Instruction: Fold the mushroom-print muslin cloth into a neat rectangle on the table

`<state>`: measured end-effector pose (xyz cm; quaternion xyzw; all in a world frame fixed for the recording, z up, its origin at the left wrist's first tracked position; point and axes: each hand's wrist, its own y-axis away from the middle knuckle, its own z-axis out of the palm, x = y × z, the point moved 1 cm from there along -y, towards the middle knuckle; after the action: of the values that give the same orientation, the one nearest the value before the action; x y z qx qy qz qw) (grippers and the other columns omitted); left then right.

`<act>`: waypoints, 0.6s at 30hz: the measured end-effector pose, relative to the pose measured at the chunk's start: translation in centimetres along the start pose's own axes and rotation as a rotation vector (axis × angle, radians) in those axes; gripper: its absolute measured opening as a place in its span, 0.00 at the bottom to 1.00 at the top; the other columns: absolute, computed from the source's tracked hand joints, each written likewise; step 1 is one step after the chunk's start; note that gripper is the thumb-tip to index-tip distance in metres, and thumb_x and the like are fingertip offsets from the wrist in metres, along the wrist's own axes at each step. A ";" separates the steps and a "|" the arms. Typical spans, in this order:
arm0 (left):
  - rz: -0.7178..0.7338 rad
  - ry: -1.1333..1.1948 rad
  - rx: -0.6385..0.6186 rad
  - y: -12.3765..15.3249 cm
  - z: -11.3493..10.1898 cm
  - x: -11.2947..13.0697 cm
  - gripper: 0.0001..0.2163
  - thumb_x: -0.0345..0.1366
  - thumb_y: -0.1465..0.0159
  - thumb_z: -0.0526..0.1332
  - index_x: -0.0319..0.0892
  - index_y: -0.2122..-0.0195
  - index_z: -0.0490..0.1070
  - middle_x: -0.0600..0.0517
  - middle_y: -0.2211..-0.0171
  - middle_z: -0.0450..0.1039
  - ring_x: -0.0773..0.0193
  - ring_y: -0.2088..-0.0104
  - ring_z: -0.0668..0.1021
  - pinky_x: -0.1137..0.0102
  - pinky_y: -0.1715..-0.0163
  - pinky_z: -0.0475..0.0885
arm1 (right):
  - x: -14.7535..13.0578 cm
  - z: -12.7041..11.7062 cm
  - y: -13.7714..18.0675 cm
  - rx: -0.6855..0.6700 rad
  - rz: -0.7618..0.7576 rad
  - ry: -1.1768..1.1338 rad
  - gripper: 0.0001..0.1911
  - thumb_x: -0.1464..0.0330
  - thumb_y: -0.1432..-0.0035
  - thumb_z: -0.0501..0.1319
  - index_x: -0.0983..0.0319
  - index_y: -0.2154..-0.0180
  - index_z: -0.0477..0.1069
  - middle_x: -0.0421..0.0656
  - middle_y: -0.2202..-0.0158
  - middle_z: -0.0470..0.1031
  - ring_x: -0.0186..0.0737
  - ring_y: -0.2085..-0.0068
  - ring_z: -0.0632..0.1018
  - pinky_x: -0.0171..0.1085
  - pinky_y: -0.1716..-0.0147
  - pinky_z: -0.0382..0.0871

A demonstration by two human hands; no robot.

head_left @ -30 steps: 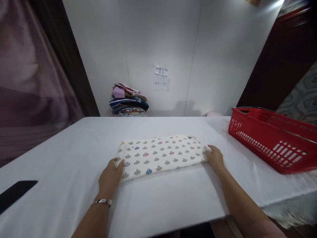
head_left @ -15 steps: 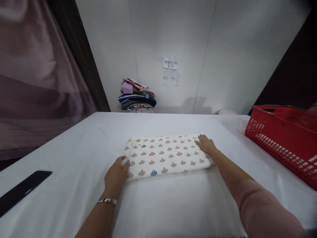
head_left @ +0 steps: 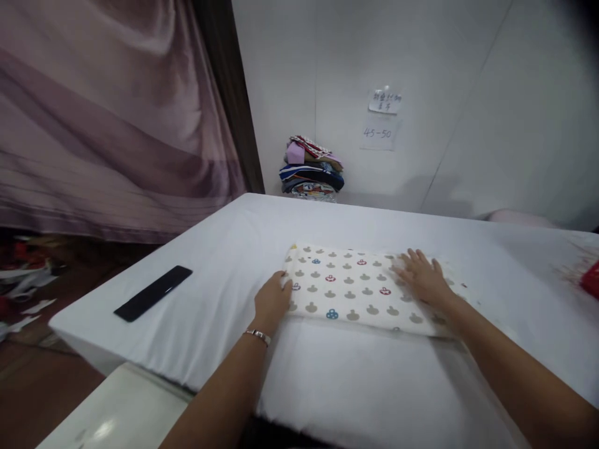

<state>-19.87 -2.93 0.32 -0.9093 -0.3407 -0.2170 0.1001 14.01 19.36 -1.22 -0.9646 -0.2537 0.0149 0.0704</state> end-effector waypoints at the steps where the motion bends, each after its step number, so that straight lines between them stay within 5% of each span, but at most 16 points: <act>1: 0.000 0.000 0.004 0.0 0.0 0.0 0.19 0.44 0.36 0.51 0.46 0.46 0.64 0.47 0.56 0.76 0.57 0.55 0.76 0.67 0.59 0.66 | -1.3 0.2 -0.1 -0.007 -0.055 -0.028 0.31 0.52 0.37 0.39 0.59 0.38 0.54 0.46 0.33 0.47 0.50 0.34 0.47 0.56 0.39 0.45; 4: -0.007 0.004 -0.001 0.0 0.1 -0.2 0.19 0.45 0.36 0.51 0.46 0.46 0.64 0.48 0.57 0.76 0.57 0.56 0.76 0.67 0.59 0.66 | -3.7 1.0 -0.4 -0.087 -0.112 -0.088 0.32 0.50 0.37 0.39 0.58 0.38 0.53 0.45 0.33 0.48 0.50 0.34 0.49 0.55 0.39 0.47; 12: -0.015 0.010 -0.030 -0.2 0.0 -0.2 0.19 0.45 0.36 0.51 0.46 0.46 0.64 0.48 0.60 0.77 0.56 0.55 0.76 0.66 0.59 0.66 | -4.3 0.8 -0.8 -0.176 -0.082 -0.127 0.33 0.49 0.38 0.38 0.59 0.38 0.52 0.46 0.33 0.45 0.49 0.34 0.48 0.57 0.39 0.44; 18: 0.020 0.017 0.011 -0.1 -0.2 -0.1 0.20 0.46 0.36 0.50 0.43 0.46 0.64 0.46 0.48 0.69 0.55 0.51 0.73 0.65 0.55 0.66 | -8.7 -0.2 -1.4 -0.159 -0.146 -0.183 0.35 0.49 0.37 0.38 0.60 0.35 0.47 0.46 0.32 0.42 0.45 0.33 0.44 0.52 0.38 0.36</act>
<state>-20.05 -3.01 0.43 -0.9102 -0.3320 -0.2216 0.1101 5.74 16.25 -0.88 -0.9407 -0.3290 0.0775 -0.0287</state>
